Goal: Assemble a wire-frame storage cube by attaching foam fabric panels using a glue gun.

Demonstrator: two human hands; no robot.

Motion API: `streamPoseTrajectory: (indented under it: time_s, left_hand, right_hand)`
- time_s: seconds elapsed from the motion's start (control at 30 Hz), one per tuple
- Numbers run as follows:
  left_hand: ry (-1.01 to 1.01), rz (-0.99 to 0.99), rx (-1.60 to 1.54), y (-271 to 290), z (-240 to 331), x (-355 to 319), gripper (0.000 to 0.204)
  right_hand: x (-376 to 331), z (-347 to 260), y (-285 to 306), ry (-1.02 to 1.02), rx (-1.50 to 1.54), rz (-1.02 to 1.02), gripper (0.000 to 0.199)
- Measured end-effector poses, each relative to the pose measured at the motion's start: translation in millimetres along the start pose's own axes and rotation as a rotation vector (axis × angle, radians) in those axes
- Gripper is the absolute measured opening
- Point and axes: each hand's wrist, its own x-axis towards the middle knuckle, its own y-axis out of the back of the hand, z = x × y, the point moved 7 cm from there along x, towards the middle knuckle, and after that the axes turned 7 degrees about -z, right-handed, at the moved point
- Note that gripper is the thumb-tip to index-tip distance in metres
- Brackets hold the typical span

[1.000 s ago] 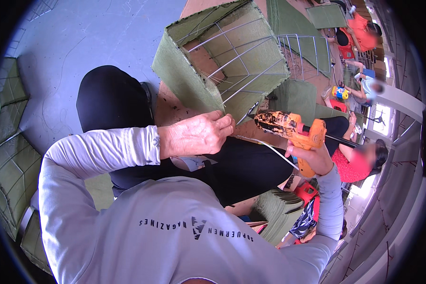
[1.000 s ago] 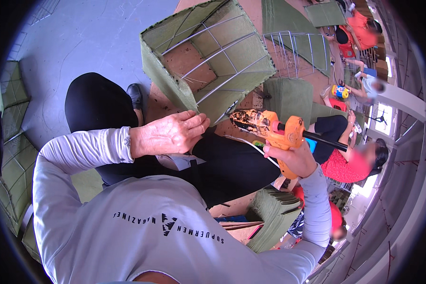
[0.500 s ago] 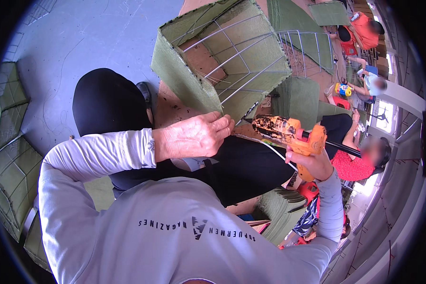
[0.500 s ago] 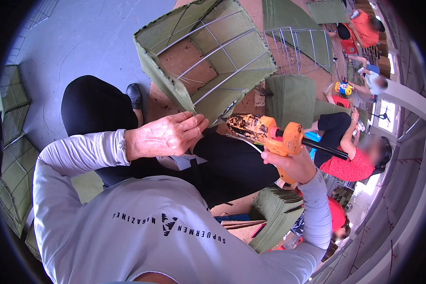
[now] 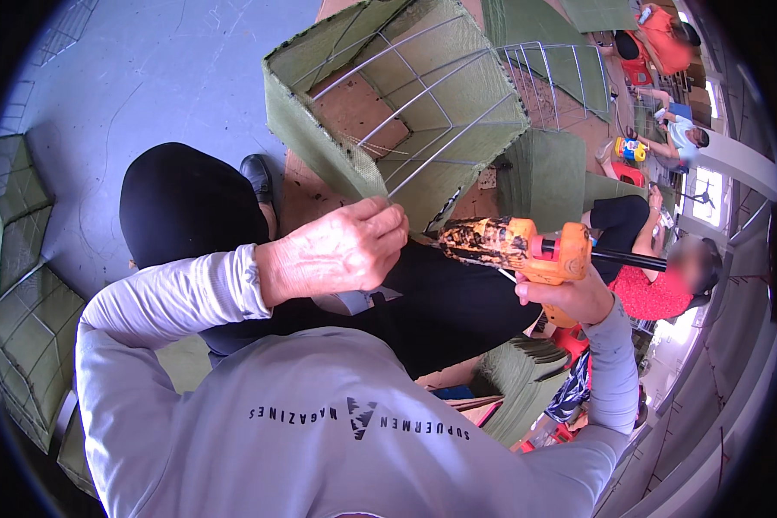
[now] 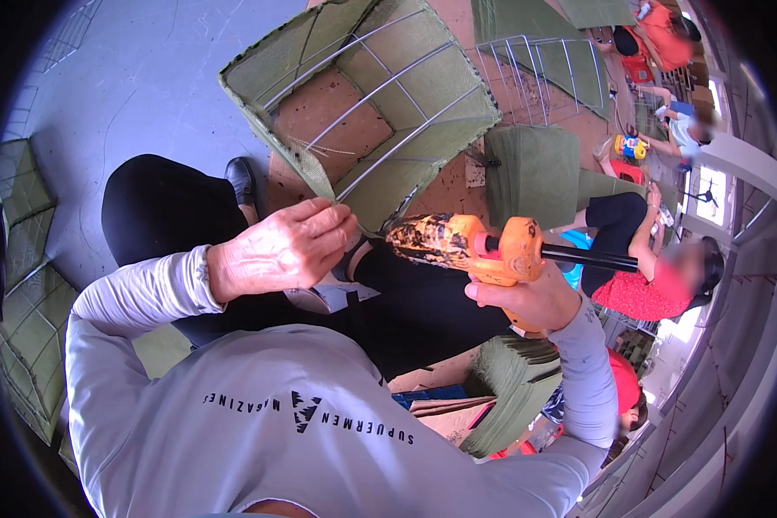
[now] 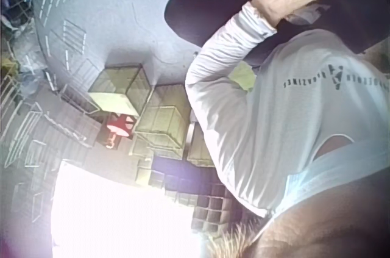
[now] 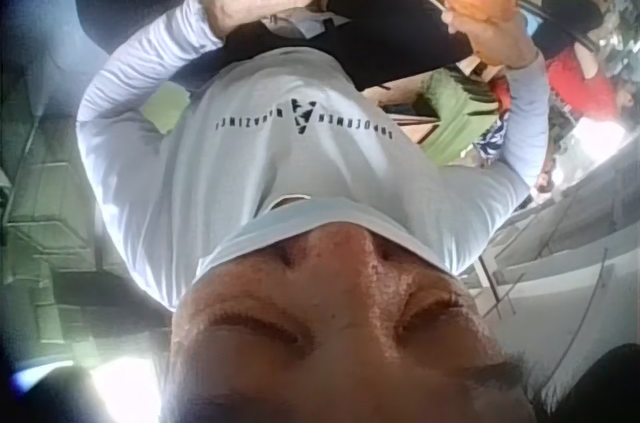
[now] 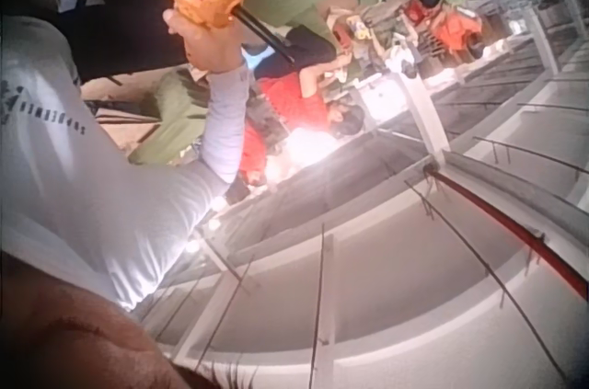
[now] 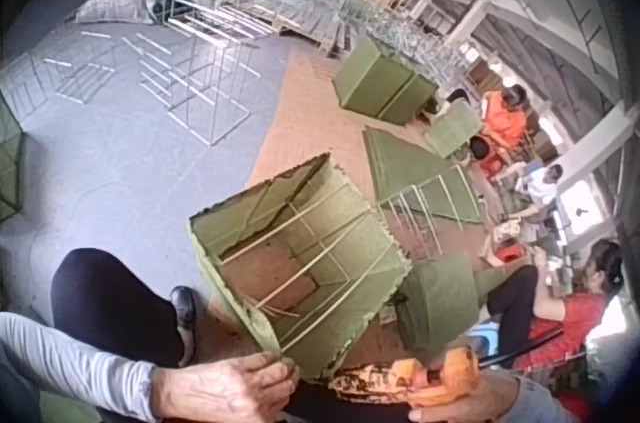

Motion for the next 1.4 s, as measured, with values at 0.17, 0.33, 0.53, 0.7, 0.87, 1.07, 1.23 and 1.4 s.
streamPoseTrajectory:
  time_s: [0.17,0.33,0.53,0.7,0.87,1.07,1.23,1.4]
  left_hand:
    - [-0.07,-0.06,-0.058,-1,2,-3,0.033]
    - [-0.097,-0.08,-0.08,0,3,-3,0.033]
    - [-0.087,-0.063,-0.109,4,6,-5,0.039]
    - [-0.049,-0.055,-0.054,6,5,-3,0.038]
    - [-0.046,-0.066,-0.051,5,6,-2,0.036]
    - [-0.029,-0.075,-0.048,6,3,-1,0.035]
    - [-0.04,-0.089,-0.059,5,3,-1,0.033]
    - [-0.04,-0.084,-0.044,4,3,0,0.032]
  right_hand:
    - [7,-10,1,0.016,-0.087,-0.064,0.025]
    - [14,-26,3,0.213,-0.414,-0.164,0.029]
    - [25,-7,5,0.105,-0.151,-0.169,0.027]
    - [23,-1,6,0.137,-0.282,-0.172,0.03]
    - [23,-5,6,0.265,-0.313,-0.16,0.024]
    - [24,-10,7,0.278,-0.215,-0.105,0.027]
    - [25,1,5,0.28,-0.303,-0.155,0.028]
    - [29,3,2,0.223,-0.245,-0.093,0.027]
